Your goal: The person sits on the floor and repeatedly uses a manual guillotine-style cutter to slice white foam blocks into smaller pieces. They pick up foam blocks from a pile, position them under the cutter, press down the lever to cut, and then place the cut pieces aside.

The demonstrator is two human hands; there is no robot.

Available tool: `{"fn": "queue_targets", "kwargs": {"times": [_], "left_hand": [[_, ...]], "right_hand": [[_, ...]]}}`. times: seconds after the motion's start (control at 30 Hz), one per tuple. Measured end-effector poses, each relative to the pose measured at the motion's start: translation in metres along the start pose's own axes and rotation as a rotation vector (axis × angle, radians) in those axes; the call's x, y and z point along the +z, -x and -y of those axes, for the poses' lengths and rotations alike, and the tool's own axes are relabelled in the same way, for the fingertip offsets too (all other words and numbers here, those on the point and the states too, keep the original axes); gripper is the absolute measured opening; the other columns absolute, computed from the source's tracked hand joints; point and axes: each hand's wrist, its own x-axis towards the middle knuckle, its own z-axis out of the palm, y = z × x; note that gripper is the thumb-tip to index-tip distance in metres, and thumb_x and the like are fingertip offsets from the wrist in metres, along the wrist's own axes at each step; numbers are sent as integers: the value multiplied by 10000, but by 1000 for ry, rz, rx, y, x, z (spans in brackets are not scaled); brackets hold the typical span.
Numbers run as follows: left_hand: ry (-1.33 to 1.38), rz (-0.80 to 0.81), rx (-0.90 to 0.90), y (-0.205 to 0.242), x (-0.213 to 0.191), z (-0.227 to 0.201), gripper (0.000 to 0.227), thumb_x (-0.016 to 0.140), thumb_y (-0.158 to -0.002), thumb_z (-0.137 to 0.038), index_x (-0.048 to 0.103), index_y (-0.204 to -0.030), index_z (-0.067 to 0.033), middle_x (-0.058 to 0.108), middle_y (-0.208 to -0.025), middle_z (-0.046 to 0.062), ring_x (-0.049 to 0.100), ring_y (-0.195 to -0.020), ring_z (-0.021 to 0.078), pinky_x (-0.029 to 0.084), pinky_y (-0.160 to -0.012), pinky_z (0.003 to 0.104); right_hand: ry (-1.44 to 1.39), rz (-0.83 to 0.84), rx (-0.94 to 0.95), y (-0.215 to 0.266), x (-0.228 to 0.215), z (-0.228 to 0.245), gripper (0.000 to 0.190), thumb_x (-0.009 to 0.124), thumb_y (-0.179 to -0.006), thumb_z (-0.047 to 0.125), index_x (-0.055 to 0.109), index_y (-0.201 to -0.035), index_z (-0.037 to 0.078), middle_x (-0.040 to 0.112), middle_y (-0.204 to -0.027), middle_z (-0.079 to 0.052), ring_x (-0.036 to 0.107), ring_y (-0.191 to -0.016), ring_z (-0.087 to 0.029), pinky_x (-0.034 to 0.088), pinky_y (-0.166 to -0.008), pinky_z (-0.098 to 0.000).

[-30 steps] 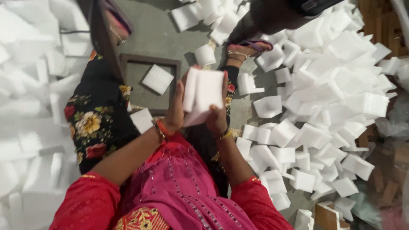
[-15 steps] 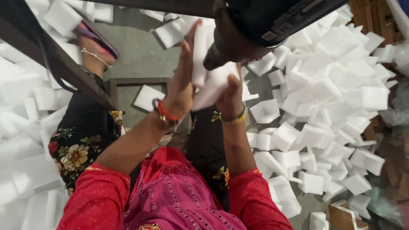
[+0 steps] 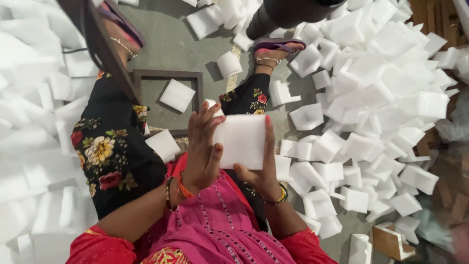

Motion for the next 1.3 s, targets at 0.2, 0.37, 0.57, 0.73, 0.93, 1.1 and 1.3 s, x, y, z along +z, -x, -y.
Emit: {"fn": "queue_targets", "kwargs": {"times": [0.2,0.37,0.57,0.73,0.93,1.1,1.3], "left_hand": [[143,-3,-4,46,0,16,597,360,-1136,-480,290,-1575,-81,352,-1655,155,232,-1631,389,132,-1354,560],[98,132,104,69,-21,47,1167,749,-777,-680,195,-1563,-19,293,-1577,227,257,-1505,388,174,-1229,545],[244,-4,-134,89,-17,57,1024,810,-849,-489,277,-1604,-48,350,-1618,167,318,-1558,326,269,-1302,458],[490,39,-279,96,-20,58,876,678,-984,-474,264,-1617,-33,317,-1669,165,282,-1588,304,253,-1302,423],[555,-50,-346,88,-15,43,809,582,-1058,-460,212,-1637,-32,232,-1711,162,178,-1621,308,165,-1310,422],[419,-65,-341,71,-11,34,787,387,-1092,-595,234,-1645,-56,281,-1716,150,215,-1634,305,175,-1330,427],[1156,-148,-647,6,11,34,824,303,-1022,-651,223,-1640,-113,285,-1686,76,316,-1543,250,278,-1246,402]], "right_hand": [[-27,105,73,19,9,-4,1153,799,-837,307,61,-1677,29,359,-1621,-175,469,-1453,-299,425,-1198,-424],[-532,101,336,19,22,-15,1213,851,-813,437,110,-1687,39,335,-1659,-181,359,-1529,-303,303,-1255,-403],[-228,192,167,26,32,-26,1340,938,-740,287,-8,-1671,105,288,-1657,-181,407,-1498,-292,403,-1221,-436],[28,154,95,37,42,-34,1272,930,-751,98,56,-1675,117,352,-1621,-192,494,-1437,-293,495,-1167,-440],[-165,122,112,34,56,-41,1201,884,-801,65,52,-1665,139,366,-1583,-184,462,-1445,-289,460,-1188,-437],[-230,96,165,35,58,-48,1061,890,-819,80,147,-1568,192,423,-1498,-171,516,-1396,-294,513,-1140,-445],[-557,-55,188,-18,45,-71,1029,854,-867,187,119,-1586,218,403,-1506,-160,478,-1406,-303,460,-1169,-446]]}}
